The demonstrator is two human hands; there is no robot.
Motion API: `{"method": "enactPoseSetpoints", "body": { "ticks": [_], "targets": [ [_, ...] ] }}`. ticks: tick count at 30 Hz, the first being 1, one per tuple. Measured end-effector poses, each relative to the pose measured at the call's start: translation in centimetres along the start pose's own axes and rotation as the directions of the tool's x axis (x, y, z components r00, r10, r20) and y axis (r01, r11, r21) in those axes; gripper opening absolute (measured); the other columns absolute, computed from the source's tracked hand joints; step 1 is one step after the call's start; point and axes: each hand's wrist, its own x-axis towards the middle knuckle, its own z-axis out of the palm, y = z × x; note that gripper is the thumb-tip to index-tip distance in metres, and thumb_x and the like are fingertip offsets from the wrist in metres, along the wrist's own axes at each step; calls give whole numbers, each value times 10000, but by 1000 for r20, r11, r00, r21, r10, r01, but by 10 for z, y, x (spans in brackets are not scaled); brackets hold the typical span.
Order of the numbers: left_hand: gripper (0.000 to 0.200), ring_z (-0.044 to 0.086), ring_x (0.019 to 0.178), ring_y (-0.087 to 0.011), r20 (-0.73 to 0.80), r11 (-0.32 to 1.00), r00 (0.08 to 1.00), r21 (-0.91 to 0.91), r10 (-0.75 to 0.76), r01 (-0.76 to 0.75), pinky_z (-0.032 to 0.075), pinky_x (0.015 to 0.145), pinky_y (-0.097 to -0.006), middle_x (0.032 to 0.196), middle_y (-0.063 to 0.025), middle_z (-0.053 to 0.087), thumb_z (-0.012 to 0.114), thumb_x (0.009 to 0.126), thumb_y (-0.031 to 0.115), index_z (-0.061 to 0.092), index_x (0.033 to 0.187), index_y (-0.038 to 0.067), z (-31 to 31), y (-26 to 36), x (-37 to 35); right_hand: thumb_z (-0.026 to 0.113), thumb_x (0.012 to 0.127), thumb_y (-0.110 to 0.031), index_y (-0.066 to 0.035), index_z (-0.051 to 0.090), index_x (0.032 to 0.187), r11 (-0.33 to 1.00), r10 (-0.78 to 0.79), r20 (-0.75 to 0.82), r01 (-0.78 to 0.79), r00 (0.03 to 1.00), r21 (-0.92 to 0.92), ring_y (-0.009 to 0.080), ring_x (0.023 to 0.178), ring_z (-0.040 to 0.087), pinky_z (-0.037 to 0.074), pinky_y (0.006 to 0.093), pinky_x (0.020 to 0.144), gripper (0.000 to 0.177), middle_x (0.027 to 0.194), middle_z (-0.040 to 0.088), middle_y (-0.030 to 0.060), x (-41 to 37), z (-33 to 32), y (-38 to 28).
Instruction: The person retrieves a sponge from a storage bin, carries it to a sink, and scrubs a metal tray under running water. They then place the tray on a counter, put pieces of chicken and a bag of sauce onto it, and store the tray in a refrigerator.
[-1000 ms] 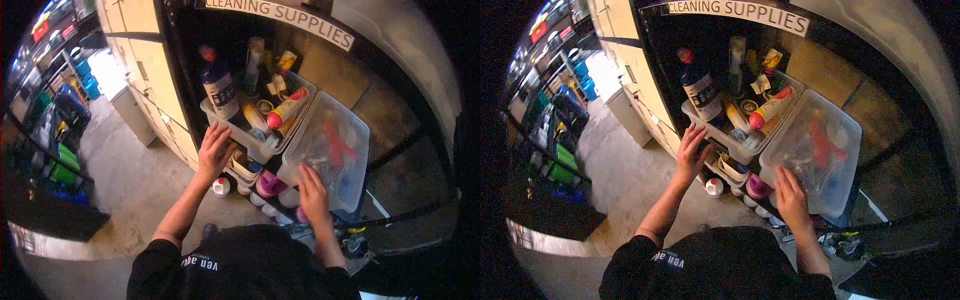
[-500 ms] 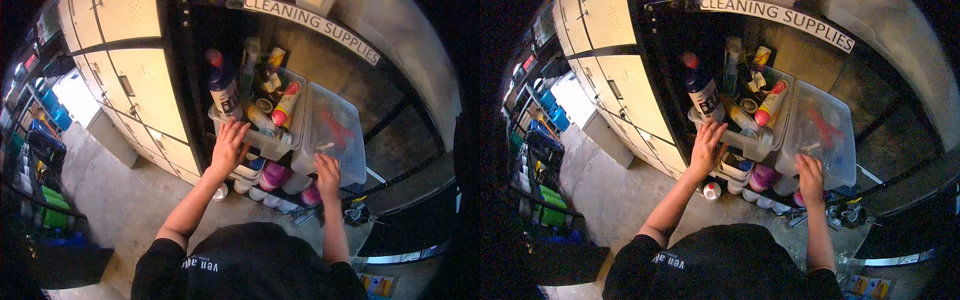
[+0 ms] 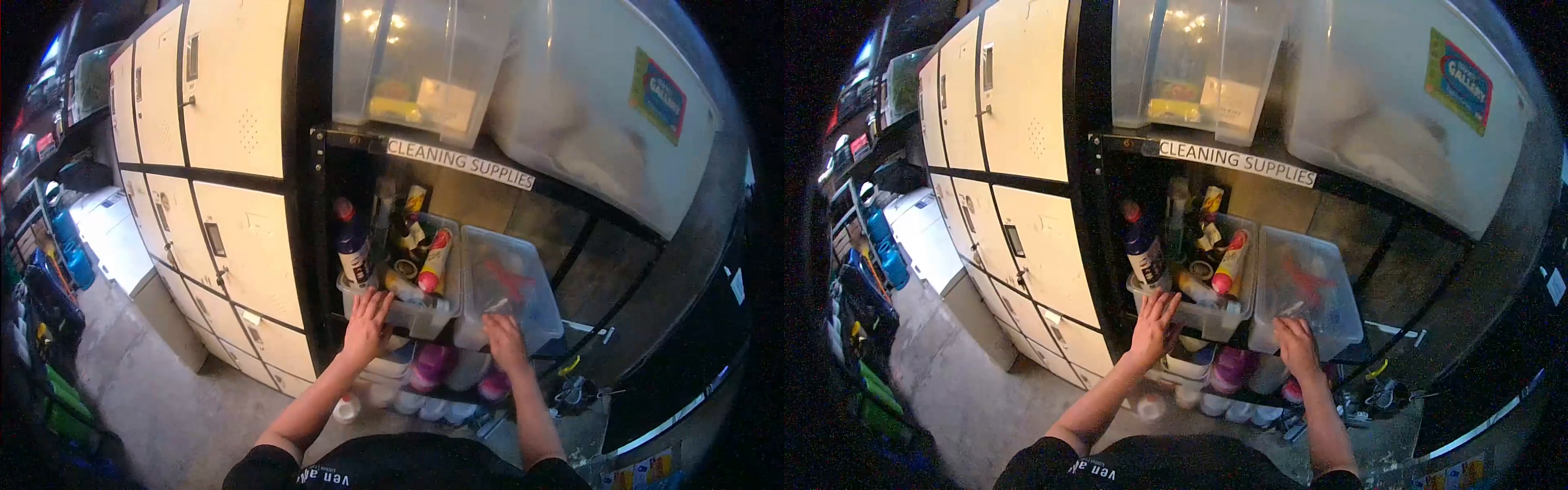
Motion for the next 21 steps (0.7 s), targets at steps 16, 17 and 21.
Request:
{"method": "enactPoseSetpoints", "body": {
  "ticks": [16,17,21],
  "targets": [
    [662,286,1368,-321,-418,776,759,605,499,-177,239,1127,-416,1482,-195,283,514,926,425,250,1457,131,-347,51,376,658,855,-87,-26,691,990,763,-610,-701,512,370,-394,163,784,658,514,262,701,152,903,696,99,284,-299,-156],
    [662,286,1368,-321,-413,779,760,597,501,-190,239,1127,-416,1482,-195,283,514,926,425,250,1457,131,-350,55,388,658,855,-87,-26,691,990,769,-607,-697,502,381,-395,163,784,658,514,262,701,152,903,696,99,288,-307,-155],
    [576,401,1277,-348,-411,779,796,616,443,-115,350,1059,-421,1400,-201,399,537,919,364,358,1399,100,-343,50,438,572,864,-59,-14,692,809,686,-700,-640,546,316,-481,156,534,597,488,286,499,140,685,675,82,300,-332,-136]
  ]
}}
